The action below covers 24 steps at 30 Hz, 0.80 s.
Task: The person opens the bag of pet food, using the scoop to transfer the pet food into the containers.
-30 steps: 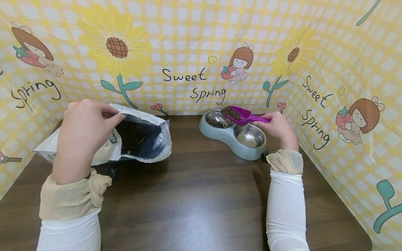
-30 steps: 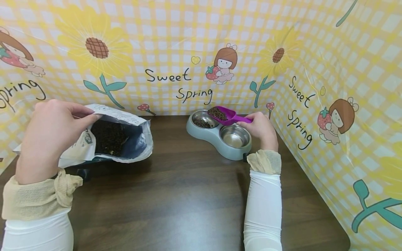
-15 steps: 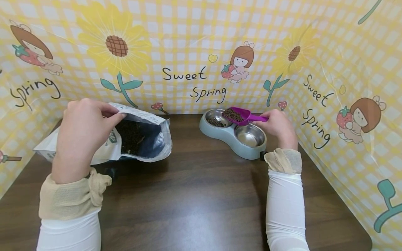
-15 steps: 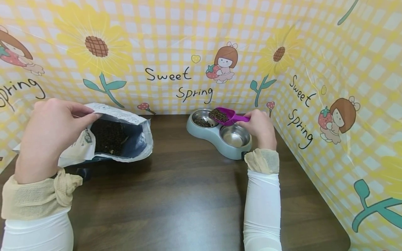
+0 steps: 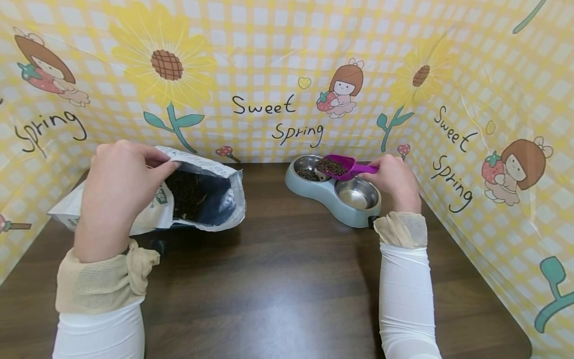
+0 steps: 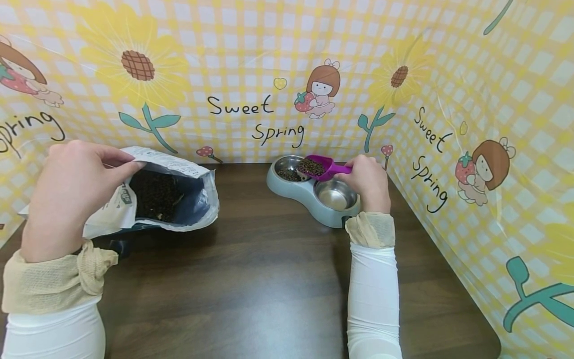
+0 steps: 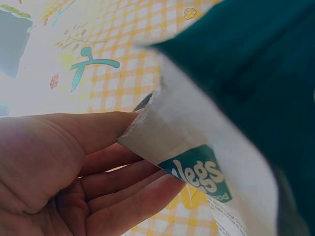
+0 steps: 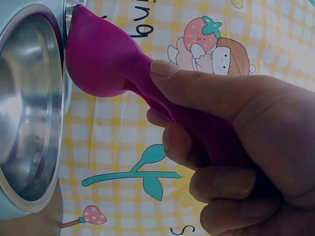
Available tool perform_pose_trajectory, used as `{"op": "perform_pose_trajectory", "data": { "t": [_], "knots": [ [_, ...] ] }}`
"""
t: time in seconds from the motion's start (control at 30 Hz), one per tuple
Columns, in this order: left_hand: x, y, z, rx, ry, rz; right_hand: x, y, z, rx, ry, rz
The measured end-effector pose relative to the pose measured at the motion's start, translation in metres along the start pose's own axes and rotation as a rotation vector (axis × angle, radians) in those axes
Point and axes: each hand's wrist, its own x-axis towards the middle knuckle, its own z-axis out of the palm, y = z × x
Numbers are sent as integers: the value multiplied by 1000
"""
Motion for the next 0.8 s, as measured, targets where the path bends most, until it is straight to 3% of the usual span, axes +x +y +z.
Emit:
{"op": "perform_pose_trajectory", "data": {
  "t": [0.27, 0.8],
  "knots": [
    [0, 0, 0, -3, 5, 7, 1, -2, 1, -42, 31, -25],
    [1, 0, 0, 4, 0, 7, 6, -16, 11, -118, 42, 3]
  ]
}}
